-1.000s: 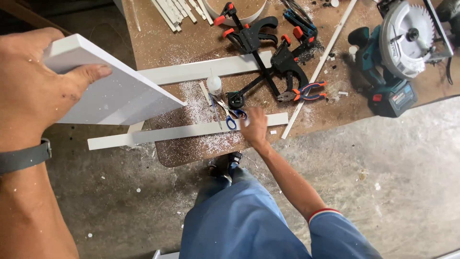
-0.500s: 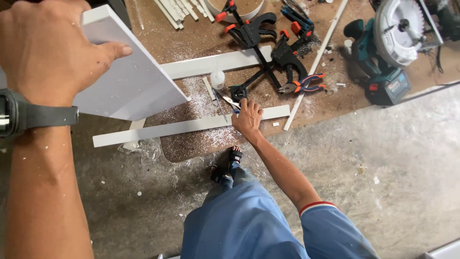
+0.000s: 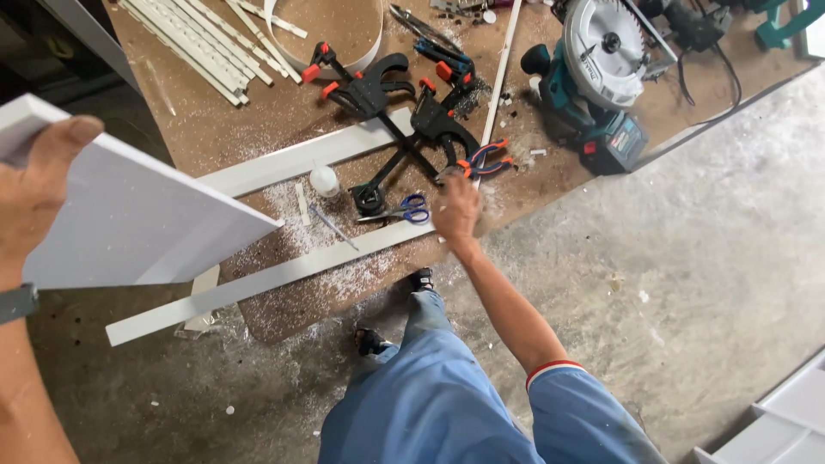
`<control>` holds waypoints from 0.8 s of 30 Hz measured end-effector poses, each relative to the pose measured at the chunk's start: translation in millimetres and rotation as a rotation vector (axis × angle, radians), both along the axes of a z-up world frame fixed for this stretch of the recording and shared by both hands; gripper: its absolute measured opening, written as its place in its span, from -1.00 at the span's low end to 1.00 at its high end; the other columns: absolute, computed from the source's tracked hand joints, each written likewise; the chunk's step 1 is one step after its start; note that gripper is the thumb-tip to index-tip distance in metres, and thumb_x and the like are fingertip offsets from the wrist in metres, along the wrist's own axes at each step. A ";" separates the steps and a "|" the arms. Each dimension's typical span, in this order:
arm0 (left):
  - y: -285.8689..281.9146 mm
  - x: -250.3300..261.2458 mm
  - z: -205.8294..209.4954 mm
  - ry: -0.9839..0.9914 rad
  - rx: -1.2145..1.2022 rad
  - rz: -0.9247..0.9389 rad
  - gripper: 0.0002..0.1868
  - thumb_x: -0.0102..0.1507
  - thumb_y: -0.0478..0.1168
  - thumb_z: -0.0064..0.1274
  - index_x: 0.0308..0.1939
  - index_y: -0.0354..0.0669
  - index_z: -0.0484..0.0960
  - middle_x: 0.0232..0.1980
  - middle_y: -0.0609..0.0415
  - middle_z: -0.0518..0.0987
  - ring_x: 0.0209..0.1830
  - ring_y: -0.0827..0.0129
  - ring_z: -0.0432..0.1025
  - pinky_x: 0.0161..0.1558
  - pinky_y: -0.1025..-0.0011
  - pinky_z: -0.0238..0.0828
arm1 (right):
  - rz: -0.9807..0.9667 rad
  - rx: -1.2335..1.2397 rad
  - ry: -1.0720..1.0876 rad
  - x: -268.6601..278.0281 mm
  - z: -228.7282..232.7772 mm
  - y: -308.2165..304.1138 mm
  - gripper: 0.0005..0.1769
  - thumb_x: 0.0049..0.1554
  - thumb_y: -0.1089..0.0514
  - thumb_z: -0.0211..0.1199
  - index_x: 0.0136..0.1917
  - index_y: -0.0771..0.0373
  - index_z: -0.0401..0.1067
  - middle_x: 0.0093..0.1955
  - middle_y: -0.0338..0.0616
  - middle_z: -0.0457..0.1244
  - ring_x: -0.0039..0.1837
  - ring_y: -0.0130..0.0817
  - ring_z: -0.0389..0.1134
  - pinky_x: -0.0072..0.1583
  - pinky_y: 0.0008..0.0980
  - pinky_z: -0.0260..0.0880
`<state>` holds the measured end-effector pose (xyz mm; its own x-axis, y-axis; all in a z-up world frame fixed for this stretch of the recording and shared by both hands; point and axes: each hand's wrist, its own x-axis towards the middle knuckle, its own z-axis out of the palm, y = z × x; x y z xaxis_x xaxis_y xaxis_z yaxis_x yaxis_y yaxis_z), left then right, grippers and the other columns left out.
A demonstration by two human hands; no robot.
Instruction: Manually applying a white plastic edge banding strip to a wooden panel using glue and scissors.
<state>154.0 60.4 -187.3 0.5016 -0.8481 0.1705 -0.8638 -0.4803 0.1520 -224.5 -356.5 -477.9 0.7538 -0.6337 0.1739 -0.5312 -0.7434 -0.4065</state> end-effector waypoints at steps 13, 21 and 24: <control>7.8 -21.9 18.7 0.213 -0.158 0.238 -0.37 0.48 0.08 0.00 -0.01 -0.65 0.45 -0.01 -0.31 0.64 -0.10 0.18 0.61 -0.32 0.49 0.51 | 0.333 0.078 0.313 -21.0 18.5 -169.8 -0.09 -0.10 0.11 0.47 0.47 0.09 0.17 0.50 0.06 0.07 0.60 0.11 -0.03 0.54 0.31 -0.14; 75.6 -8.0 -63.5 0.621 -0.262 0.483 -0.39 0.49 0.17 -0.19 0.14 -0.43 0.49 -0.02 -0.30 0.58 0.01 0.14 0.50 0.10 0.15 0.41 | 0.435 0.064 0.414 -0.4 30.3 -183.6 0.05 -0.15 0.09 0.51 0.51 0.16 0.07 0.41 0.22 0.08 0.46 0.20 0.08 0.40 0.46 -0.15; 158.1 22.4 -155.9 0.999 -0.083 0.704 -0.44 0.52 0.09 -0.16 0.38 -0.31 0.42 0.15 -0.30 0.57 0.12 0.03 0.49 0.12 0.00 0.42 | 0.294 0.237 0.585 21.3 46.4 -182.7 0.01 -0.16 0.11 0.50 0.49 0.05 0.10 0.43 0.10 0.08 0.51 0.14 0.06 0.44 0.45 -0.09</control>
<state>176.4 218.5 -343.2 0.7875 -0.3439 -0.5115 0.0942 -0.7530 0.6513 -203.1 -539.2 -431.5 0.8274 -0.3594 -0.4315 -0.5027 -0.8164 -0.2840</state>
